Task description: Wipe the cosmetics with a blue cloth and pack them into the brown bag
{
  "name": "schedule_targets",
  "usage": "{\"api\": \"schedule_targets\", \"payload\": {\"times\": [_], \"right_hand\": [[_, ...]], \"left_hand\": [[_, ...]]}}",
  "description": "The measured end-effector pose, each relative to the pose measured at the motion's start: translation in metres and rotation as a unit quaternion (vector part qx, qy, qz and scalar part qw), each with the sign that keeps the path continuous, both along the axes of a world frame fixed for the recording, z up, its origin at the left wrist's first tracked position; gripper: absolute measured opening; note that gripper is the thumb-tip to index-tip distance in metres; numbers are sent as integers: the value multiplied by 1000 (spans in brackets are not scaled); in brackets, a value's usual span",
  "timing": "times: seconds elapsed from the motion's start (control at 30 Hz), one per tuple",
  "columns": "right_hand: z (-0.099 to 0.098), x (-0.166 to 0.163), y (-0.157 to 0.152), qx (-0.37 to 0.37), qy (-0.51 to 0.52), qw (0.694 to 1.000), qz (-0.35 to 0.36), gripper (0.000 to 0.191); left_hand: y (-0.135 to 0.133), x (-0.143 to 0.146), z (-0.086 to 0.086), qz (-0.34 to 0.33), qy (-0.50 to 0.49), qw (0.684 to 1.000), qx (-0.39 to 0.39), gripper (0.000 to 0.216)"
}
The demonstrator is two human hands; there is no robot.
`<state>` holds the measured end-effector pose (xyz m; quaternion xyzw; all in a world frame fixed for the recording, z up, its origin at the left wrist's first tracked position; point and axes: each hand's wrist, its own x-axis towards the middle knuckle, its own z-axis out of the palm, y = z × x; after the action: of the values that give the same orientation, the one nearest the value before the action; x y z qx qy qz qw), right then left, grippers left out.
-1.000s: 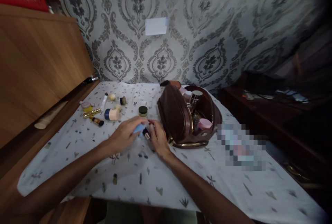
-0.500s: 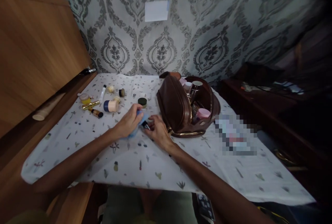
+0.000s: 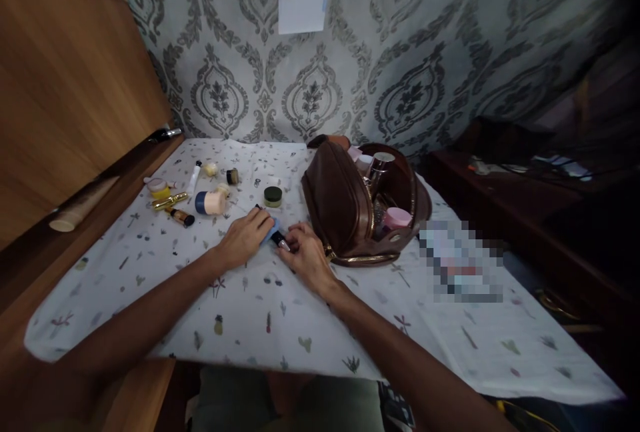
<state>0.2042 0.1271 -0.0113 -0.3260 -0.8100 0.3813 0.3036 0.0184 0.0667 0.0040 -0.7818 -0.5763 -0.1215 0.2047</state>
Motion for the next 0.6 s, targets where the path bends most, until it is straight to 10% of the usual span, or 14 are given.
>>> {"api": "schedule_targets", "payload": {"times": [0.37, 0.6], "right_hand": [[5, 5, 3, 22, -4, 1000, -4, 7], [8, 8, 4, 3, -17, 1000, 14, 7]], "left_hand": [[4, -31, 3, 138, -75, 986, -65, 31], [-2, -25, 8, -2, -119, 993, -20, 28]]}}
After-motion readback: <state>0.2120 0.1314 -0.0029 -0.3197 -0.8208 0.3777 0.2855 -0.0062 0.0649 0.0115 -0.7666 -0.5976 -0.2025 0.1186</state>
